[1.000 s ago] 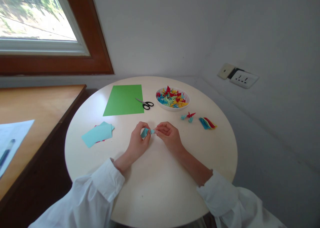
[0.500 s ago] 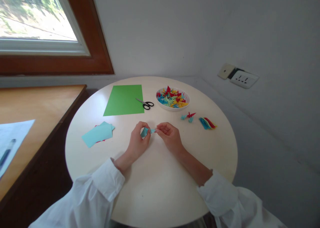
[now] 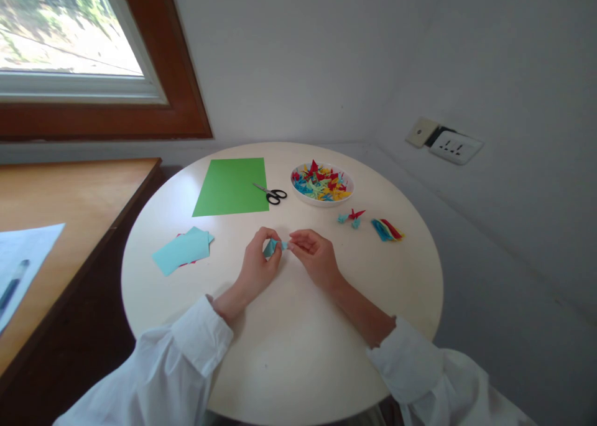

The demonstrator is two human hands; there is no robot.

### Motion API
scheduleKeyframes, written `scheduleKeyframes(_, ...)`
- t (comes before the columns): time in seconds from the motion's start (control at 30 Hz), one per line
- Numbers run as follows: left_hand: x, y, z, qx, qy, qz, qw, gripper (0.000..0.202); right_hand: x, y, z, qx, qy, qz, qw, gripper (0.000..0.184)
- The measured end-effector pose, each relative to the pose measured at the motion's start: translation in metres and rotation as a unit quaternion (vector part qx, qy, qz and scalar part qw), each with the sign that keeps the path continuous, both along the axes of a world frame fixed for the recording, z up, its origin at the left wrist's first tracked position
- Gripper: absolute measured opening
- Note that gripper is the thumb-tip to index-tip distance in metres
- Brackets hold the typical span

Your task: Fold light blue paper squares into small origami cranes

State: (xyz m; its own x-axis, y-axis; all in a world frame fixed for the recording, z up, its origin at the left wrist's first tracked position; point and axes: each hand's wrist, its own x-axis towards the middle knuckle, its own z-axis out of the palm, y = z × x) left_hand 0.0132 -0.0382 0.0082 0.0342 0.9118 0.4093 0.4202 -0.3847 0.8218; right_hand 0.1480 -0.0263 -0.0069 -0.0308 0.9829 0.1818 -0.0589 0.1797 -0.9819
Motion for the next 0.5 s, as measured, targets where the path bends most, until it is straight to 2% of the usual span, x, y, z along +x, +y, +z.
scheduleKeyframes(0.5,0.0022,0.0055,-0.0035,0.004,-0.007,-0.007,1.0,0.005,-0.0011,0.0032,0.0026,0.019,-0.048,-0.028,0.998,0.017)
